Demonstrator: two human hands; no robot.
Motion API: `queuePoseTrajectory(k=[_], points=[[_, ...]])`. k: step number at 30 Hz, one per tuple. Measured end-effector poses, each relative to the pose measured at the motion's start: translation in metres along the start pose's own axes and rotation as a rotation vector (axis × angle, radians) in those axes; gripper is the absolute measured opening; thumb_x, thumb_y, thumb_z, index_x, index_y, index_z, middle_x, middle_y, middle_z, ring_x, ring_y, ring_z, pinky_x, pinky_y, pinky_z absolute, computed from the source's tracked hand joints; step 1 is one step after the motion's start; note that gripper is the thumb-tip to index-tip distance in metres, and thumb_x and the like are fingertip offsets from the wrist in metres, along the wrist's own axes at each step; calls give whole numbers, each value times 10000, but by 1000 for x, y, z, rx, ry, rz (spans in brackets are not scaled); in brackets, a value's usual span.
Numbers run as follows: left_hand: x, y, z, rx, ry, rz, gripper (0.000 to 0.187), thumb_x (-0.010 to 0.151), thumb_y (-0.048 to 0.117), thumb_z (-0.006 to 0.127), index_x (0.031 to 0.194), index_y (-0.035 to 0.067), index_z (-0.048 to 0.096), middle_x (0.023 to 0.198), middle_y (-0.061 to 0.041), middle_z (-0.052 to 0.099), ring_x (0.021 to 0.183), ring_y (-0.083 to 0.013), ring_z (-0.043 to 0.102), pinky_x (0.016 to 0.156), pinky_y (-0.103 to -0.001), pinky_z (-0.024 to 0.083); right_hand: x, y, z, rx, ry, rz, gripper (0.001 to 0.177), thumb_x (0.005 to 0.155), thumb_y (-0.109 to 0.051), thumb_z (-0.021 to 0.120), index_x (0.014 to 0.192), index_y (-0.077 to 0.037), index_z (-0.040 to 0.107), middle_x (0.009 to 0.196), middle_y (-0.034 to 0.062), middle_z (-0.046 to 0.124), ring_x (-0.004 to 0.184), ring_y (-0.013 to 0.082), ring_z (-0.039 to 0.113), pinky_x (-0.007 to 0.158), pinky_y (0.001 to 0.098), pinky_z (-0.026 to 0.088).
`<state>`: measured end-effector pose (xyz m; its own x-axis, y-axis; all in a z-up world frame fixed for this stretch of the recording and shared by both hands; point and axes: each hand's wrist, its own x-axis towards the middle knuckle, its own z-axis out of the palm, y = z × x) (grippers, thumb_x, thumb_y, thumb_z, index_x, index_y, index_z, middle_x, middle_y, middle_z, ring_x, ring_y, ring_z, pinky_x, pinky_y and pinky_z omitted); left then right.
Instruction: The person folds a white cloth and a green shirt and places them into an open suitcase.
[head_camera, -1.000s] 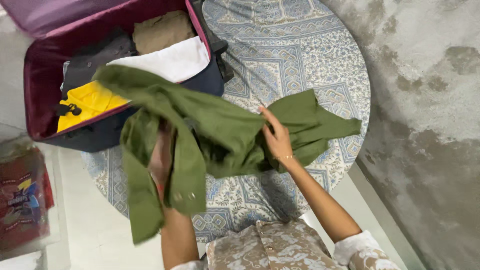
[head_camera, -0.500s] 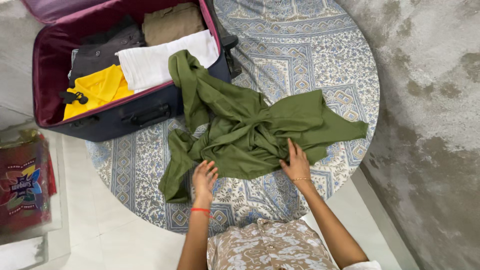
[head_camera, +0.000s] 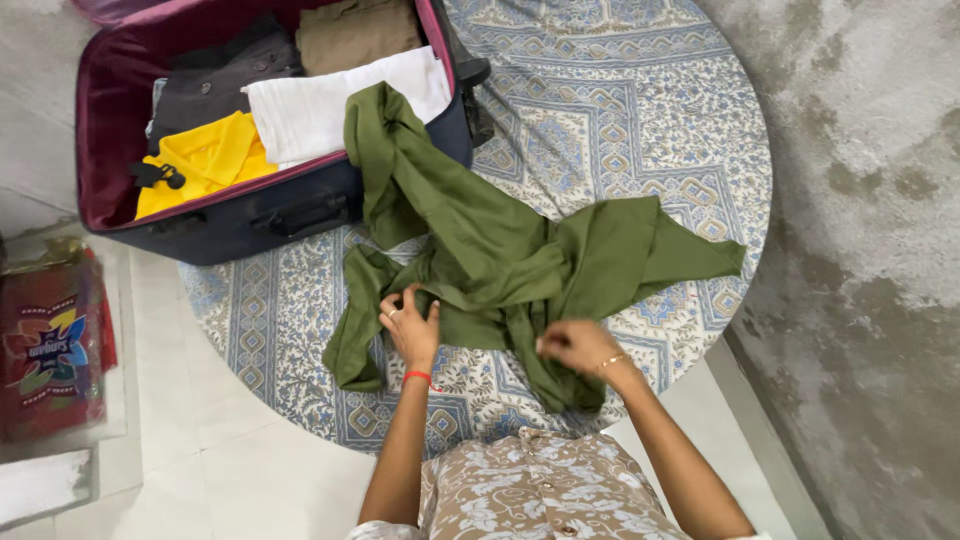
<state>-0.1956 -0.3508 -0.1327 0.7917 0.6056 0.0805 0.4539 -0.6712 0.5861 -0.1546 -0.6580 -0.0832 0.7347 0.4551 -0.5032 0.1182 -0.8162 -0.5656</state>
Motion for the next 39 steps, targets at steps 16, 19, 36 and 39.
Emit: queuePoseTrajectory(k=[16,19,36,39], points=[[31,-57,-5,138,-357,99,302,984,348,583,1226,191,495,1629,-30,336,1494,-562,95,991,-864,230,213,-128,-60,-882,633,-851,623,820,-511,673,1343,-177,614,1430,89,592,1427,255,430,1199,556,190],[38,-76,11,106,-349,57,421,1080,414,459,1443,205,422,1532,-50,493,1500,-501,252,1030,-857,252,250,-58,-80,-831,619,-313,541,928,-602,621,1262,-185,707,1092,75,737,1148,312,607,1127,518,299],[32,-39,7,190,-315,141,1006,800,204,732,1608,391,163,1718,14,239,1437,-360,302,940,-692,427,123,201,-166,4,589,-102,965,760,-328,741,1606,-163,307,1581,161,454,1396,346,484,1114,491,421],[39,-38,19,115,-426,75,1016,856,256,743,1643,364,109,1640,14,374,1451,-366,300,1038,-723,315,113,156,-127,-307,138,35,1226,745,-446,830,1676,-259,54,1733,130,76,1588,341,80,1219,641,98]])
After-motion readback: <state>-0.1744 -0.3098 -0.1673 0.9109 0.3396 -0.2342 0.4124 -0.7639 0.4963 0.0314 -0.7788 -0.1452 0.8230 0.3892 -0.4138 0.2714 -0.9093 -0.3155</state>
